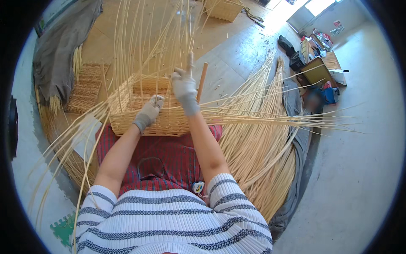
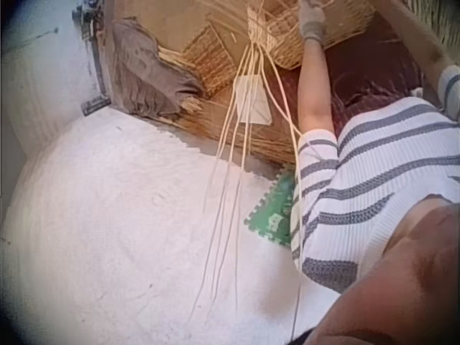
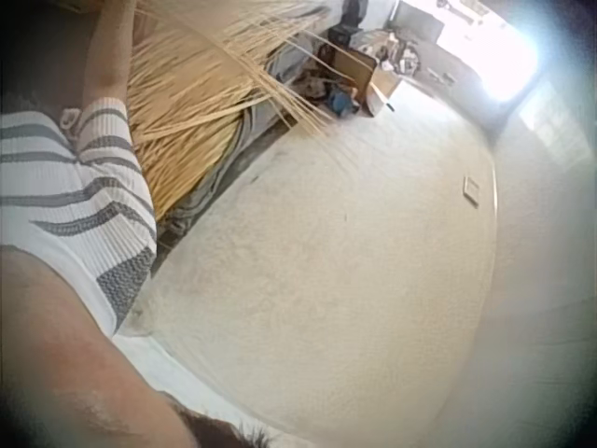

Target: The recorder is weaving a wicker basket, using a tape measure to check dimensions and shears to trim sticks.

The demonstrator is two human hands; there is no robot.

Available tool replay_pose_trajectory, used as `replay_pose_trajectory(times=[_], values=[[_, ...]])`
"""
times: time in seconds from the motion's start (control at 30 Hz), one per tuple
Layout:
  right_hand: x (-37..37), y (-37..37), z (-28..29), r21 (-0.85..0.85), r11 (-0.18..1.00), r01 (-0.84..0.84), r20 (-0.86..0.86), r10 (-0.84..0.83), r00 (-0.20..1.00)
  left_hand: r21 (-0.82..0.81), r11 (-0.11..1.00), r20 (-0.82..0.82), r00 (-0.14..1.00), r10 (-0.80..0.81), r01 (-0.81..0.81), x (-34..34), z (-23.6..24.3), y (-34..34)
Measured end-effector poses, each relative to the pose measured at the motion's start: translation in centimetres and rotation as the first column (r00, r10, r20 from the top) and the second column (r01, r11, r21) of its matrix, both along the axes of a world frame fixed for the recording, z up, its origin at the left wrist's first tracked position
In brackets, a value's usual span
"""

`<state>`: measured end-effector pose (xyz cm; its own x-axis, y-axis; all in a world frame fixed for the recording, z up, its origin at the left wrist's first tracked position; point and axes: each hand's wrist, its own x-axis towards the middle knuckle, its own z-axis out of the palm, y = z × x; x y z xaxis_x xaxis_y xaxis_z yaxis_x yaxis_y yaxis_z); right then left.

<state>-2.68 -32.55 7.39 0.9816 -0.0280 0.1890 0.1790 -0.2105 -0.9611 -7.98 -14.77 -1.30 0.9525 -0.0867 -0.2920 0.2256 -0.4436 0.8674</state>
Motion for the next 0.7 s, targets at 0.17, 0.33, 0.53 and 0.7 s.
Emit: replay_pose_trajectory(times=[0.17, 0.33, 0.53, 0.7], values=[[-12.0, -7.4, -3.1, -0.244, 0.969, 0.035, -0.047, -0.048, 0.998, -0.126, 0.987, -0.117, 0.990, 0.080, -0.095, -0.6, 1.1, -1.0], [-9.7, -0.9, -2.3, -0.688, 0.656, -0.312, -0.376, 0.046, 0.926, -0.136, 0.985, -0.017, 0.994, 0.105, -0.106, -1.5, 1.7, -1.2], [-0.4, 2.0, 0.3, -0.534, 0.789, -0.304, -0.366, 0.108, 0.924, -0.072, 0.978, -0.099, 0.977, 0.188, -0.195, -0.9, 2.4, -1.0], [-6.3, -3.7, -2.1, 0.385, 0.922, -0.037, -0.169, 0.110, 0.979, -0.139, 0.972, -0.112, 0.978, 0.177, -0.192, -1.6, 2.8, -1.8]])
